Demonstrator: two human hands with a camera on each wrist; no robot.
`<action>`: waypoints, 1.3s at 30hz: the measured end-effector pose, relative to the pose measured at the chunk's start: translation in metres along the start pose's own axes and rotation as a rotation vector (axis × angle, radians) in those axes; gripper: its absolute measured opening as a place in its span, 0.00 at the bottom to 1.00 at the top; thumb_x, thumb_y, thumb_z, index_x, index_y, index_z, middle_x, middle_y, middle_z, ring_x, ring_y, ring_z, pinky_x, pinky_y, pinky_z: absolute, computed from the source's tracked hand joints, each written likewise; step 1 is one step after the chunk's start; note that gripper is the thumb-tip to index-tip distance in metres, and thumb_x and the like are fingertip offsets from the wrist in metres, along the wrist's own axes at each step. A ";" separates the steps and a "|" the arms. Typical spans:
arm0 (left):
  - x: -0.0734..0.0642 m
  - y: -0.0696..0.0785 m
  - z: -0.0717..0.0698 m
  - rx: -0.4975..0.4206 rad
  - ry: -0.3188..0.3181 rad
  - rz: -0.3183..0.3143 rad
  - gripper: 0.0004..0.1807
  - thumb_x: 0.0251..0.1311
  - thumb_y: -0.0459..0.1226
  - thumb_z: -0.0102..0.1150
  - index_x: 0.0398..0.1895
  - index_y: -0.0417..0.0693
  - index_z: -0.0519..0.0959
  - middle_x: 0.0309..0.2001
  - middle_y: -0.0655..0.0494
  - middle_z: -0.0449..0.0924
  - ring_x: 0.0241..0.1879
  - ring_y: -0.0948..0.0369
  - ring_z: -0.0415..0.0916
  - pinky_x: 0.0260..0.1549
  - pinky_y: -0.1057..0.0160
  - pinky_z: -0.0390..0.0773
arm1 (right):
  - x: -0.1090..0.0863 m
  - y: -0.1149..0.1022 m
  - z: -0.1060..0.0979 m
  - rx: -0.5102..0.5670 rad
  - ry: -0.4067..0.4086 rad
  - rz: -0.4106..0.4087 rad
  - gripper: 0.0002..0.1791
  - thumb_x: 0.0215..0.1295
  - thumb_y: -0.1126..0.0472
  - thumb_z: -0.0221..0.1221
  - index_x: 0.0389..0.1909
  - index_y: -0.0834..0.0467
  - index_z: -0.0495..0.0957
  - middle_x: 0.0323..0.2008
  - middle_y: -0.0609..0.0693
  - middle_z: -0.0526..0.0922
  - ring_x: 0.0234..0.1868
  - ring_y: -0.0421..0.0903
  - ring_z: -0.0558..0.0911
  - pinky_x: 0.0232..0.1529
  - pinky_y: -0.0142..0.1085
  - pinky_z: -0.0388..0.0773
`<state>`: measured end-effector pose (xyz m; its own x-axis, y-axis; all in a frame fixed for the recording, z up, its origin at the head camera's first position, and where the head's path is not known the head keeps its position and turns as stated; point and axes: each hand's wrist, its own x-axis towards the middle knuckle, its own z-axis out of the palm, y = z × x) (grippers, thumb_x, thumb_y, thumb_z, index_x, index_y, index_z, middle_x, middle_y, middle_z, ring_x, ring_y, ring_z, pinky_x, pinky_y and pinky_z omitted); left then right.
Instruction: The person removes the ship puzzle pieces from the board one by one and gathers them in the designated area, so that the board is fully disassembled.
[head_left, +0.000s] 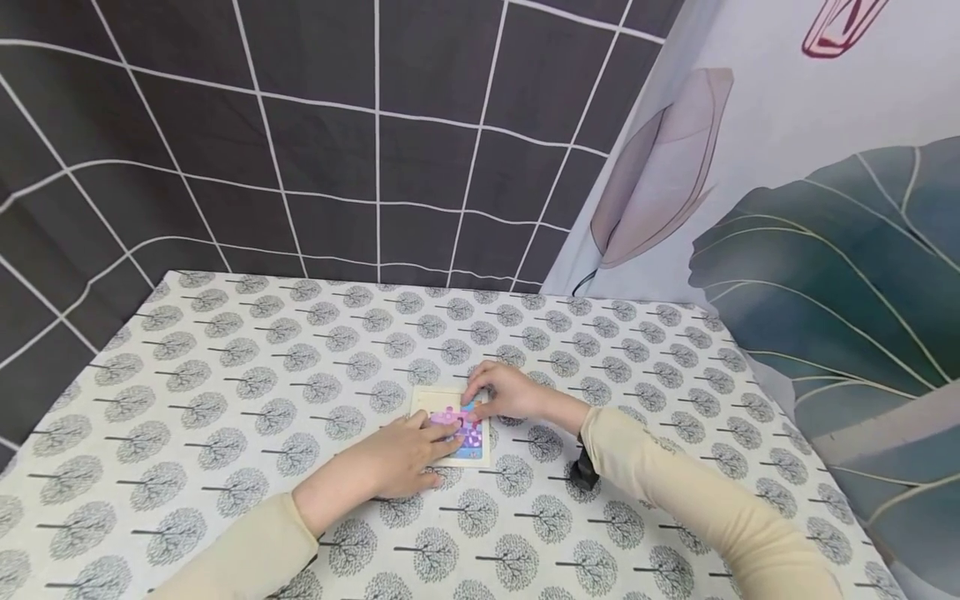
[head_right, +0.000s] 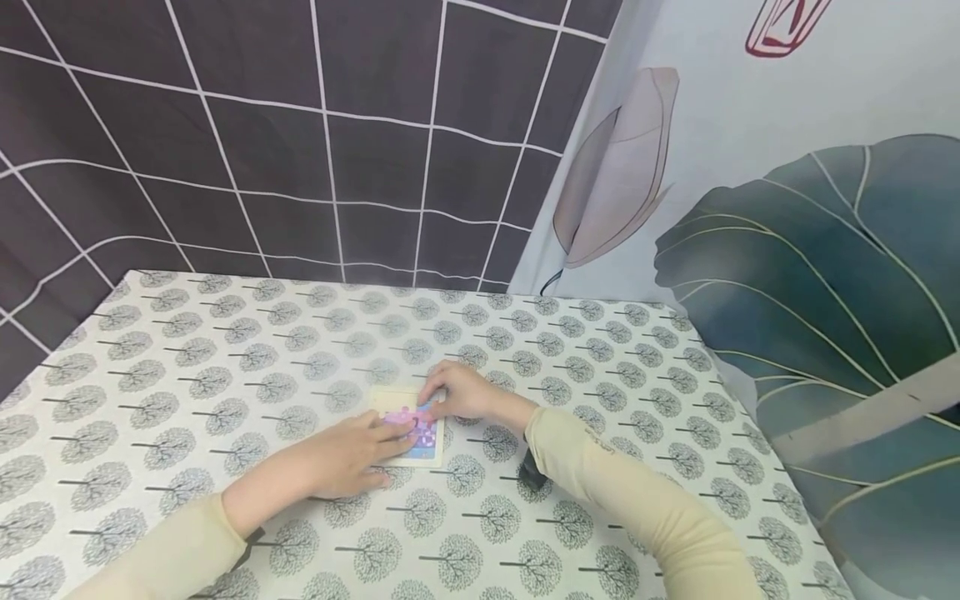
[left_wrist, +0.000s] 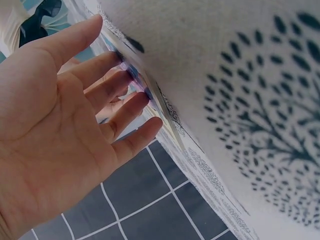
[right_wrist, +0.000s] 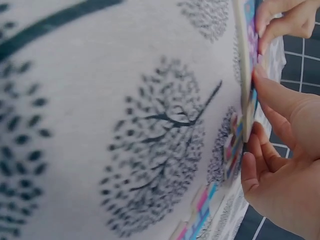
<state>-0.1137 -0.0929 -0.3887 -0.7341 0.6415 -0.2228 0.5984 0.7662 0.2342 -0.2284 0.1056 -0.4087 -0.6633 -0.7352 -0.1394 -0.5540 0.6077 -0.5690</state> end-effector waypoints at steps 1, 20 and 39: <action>0.000 0.000 0.000 0.002 0.001 0.002 0.30 0.62 0.49 0.52 0.67 0.51 0.64 0.70 0.55 0.58 0.66 0.42 0.55 0.65 0.45 0.59 | 0.001 -0.001 -0.001 -0.006 -0.006 0.002 0.12 0.47 0.60 0.70 0.36 0.54 0.84 0.47 0.49 0.78 0.51 0.47 0.73 0.52 0.38 0.72; -0.001 0.001 0.000 -0.002 0.007 0.005 0.30 0.63 0.46 0.52 0.68 0.51 0.63 0.70 0.56 0.57 0.67 0.45 0.56 0.65 0.46 0.60 | -0.001 -0.002 0.000 -0.067 0.044 -0.053 0.10 0.47 0.60 0.70 0.33 0.52 0.84 0.48 0.49 0.79 0.50 0.46 0.74 0.58 0.46 0.67; -0.019 0.002 0.007 -0.043 0.054 0.006 0.32 0.62 0.48 0.53 0.67 0.45 0.63 0.70 0.49 0.57 0.68 0.49 0.55 0.68 0.48 0.55 | -0.011 0.001 0.012 0.025 0.143 -0.069 0.23 0.50 0.62 0.67 0.50 0.59 0.75 0.40 0.48 0.80 0.38 0.40 0.77 0.39 0.27 0.77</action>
<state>-0.0966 -0.1033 -0.3907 -0.7473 0.6423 -0.1705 0.5893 0.7591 0.2765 -0.2158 0.1114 -0.4173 -0.6902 -0.7235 0.0160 -0.5887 0.5485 -0.5938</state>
